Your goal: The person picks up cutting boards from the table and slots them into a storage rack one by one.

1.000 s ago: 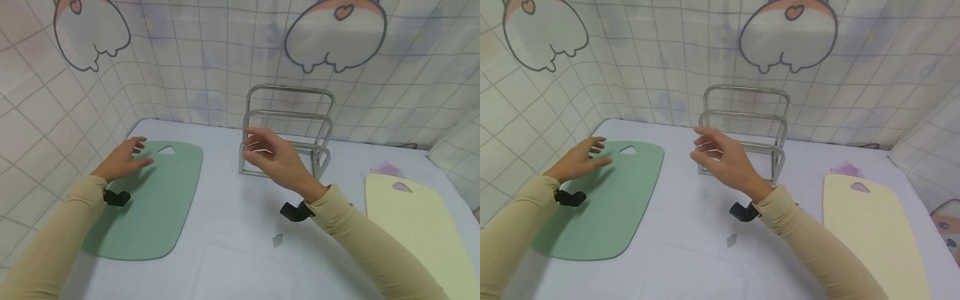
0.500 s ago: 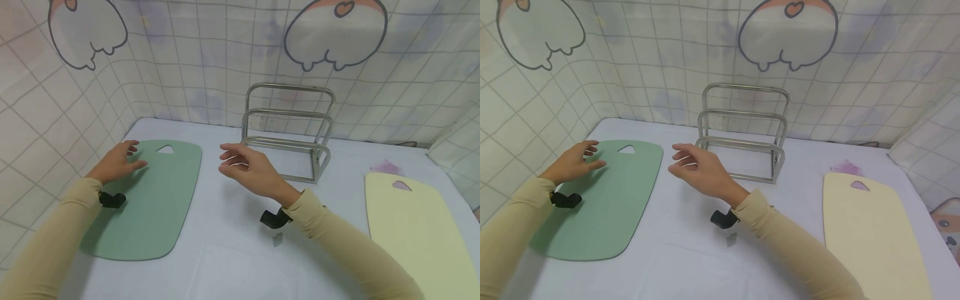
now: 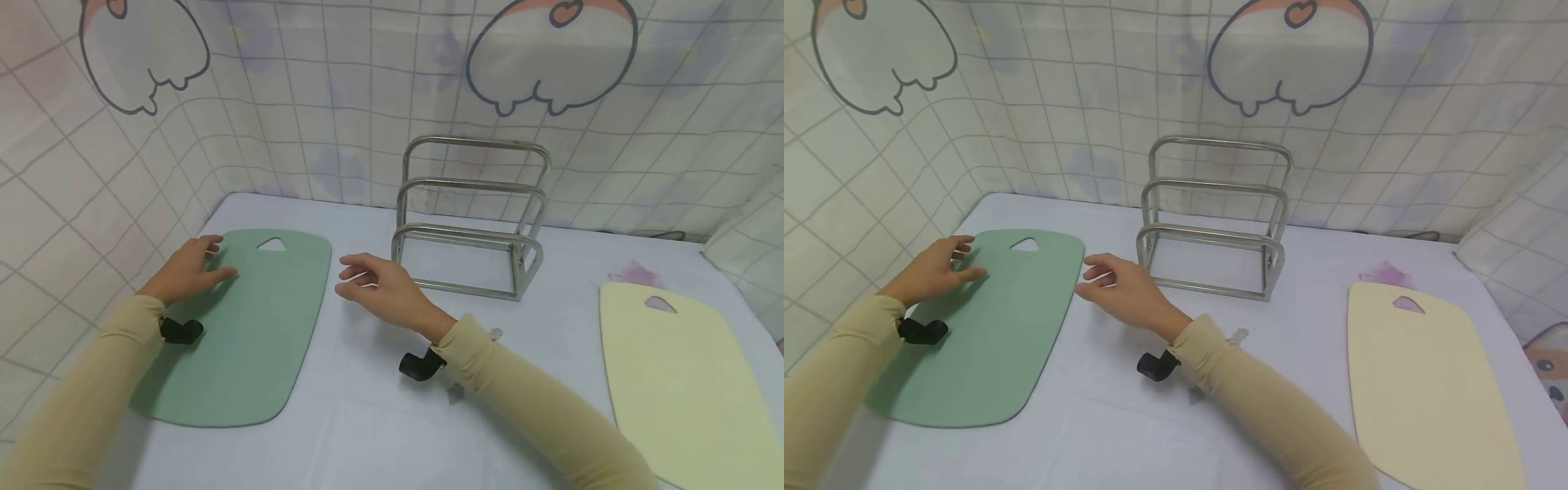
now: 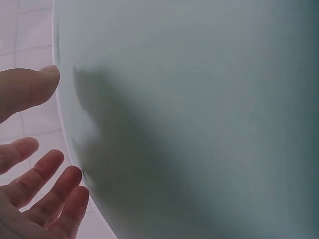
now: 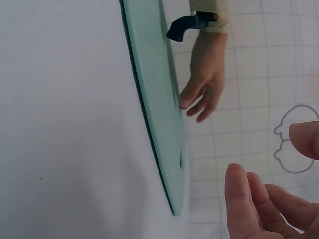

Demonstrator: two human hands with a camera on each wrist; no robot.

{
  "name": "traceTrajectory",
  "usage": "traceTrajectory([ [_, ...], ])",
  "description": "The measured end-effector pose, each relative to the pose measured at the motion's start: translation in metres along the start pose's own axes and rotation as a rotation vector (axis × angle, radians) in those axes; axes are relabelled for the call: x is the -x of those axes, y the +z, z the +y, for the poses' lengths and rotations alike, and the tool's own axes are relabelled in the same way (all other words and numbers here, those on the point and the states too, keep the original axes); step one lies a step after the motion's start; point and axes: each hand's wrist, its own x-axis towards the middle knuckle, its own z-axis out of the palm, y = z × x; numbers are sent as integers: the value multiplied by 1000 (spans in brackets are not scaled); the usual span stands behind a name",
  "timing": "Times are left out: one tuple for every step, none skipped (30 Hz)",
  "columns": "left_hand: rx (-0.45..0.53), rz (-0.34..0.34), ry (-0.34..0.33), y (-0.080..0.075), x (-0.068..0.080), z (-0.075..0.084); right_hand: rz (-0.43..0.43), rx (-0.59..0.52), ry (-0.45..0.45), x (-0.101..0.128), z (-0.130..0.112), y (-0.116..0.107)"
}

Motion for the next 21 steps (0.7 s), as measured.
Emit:
traceTrajectory([
  [-1, 0, -1, 0, 0, -1, 2, 3, 1, -1, 1, 2],
  [-2, 1, -2, 1, 1, -1, 5, 6, 3, -3, 2, 3],
  [-2, 0, -5, 1, 1, -2, 8, 11, 3, -4, 4, 4],
  [-1, -1, -6, 1, 2, -3, 12, 14, 6, -6, 5, 6],
  [0, -1, -6, 0, 2, -4, 15, 15, 10, -7, 6, 7],
  [0, -2, -7, 0, 2, -4, 18, 17, 12, -8, 7, 8],
  [-2, -2, -10, 0, 1, -5, 19, 18, 16, -9, 7, 9],
  [-4, 0, -11, 0, 1, -6, 19, 20, 21, -10, 8, 9],
  [-5, 0, -15, 0, 1, -7, 19, 18, 27, -11, 8, 10],
  [-6, 2, -18, 0, 1, -8, 19, 16, 34, -12, 9, 11],
  [-7, 5, -21, -1, 2, -8, 18, 15, 40, -13, 9, 11],
  [-8, 7, -24, -1, 2, -9, 18, 13, 46, -14, 9, 12],
  [-8, 8, -27, -1, 2, -10, 18, 11, 52, -15, 9, 13],
  [-7, 10, -29, -1, 3, -11, 17, 7, 59, -16, 9, 14],
  [-6, 11, -31, -1, 4, -11, 16, 0, 66, -17, 10, 14],
  [-3, 13, -31, -1, 4, -11, 16, -6, 70, -18, 11, 15],
  [0, 14, -31, -1, 5, -12, 16, -11, 75, -19, 12, 16],
  [4, 15, -36, -1, 6, -12, 18, -15, 82, -20, 13, 17],
  [9, 18, -42, -1, 6, -12, 18, -19, 87, -21, 14, 18],
  [12, 21, -49, -1, 7, -11, 18, -23, 95, -23, 15, 19],
  [18, 23, -57, -1, 8, -11, 17, -26, 102, -24, 17, 20],
])
